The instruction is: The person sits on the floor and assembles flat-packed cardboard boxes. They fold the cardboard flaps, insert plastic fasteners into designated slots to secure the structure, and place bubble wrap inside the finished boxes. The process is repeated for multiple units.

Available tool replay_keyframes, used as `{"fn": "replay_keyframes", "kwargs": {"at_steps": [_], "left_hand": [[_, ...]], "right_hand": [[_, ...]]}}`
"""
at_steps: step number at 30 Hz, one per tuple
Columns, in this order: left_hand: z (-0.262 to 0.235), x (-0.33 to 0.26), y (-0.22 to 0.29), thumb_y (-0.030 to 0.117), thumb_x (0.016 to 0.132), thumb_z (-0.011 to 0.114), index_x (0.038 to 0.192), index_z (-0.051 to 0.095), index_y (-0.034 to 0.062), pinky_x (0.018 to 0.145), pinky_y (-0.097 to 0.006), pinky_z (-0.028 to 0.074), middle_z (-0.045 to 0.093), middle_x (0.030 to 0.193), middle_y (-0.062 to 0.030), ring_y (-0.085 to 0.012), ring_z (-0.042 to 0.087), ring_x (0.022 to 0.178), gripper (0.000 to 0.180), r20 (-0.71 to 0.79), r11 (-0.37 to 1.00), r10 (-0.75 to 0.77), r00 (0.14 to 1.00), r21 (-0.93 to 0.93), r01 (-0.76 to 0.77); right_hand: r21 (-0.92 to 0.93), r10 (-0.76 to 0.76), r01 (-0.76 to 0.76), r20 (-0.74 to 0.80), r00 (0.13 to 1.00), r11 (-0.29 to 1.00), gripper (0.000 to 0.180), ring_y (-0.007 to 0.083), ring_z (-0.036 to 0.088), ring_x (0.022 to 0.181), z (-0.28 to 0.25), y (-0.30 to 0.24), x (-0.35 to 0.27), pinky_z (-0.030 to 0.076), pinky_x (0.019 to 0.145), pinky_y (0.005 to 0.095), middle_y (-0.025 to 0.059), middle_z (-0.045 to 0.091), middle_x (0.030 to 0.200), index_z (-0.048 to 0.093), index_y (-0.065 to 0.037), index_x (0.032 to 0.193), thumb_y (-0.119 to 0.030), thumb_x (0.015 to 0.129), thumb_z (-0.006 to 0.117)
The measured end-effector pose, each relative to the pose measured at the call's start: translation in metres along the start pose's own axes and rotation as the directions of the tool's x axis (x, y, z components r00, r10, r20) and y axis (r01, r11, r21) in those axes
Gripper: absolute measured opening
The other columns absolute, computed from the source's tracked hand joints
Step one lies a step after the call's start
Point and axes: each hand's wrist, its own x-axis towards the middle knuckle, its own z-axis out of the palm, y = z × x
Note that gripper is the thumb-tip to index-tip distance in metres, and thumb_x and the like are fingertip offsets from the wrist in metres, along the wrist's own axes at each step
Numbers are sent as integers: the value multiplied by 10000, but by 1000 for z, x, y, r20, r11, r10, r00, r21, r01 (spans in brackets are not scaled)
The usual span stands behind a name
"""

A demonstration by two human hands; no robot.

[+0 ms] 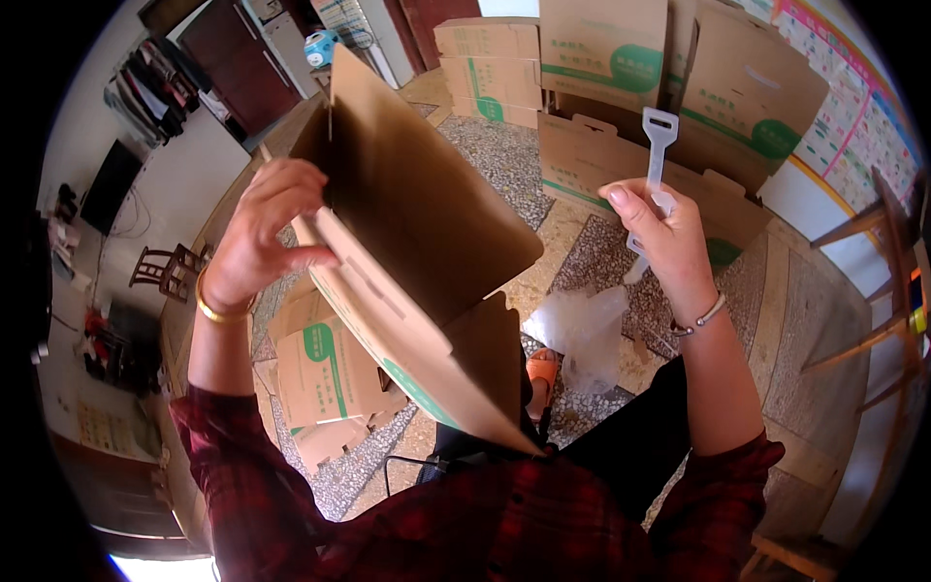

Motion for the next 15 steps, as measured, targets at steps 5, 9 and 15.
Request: {"fn": "replay_keyframes", "kwargs": {"at_steps": [5,9,15], "left_hand": [[-1,-7,16,262,492,766,734,566,36,752,-356,429,544,790,-71,-263,541,869,387,9,999,10,1000,33,-10],[0,-12,25,260,494,769,736,572,43,745,-357,436,541,774,-63,-261,545,859,380,27,999,22,999,31,-23],[-6,-20,30,262,487,770,732,575,48,738,-362,437,542,764,-58,-262,552,844,379,-5,999,-5,1000,53,5]], "right_hand": [[-43,121,-116,153,981,992,328,69,535,729,19,70,-24,435,652,209,16,603,807,593,2,1032,-214,792,645],[-221,159,-92,306,939,971,422,84,566,776,62,65,-36,453,698,229,45,627,848,558,6,1092,-237,766,673],[-56,-44,50,99,994,997,339,105,508,629,104,88,-26,420,573,275,49,629,764,608,19,929,-276,774,671]]}}
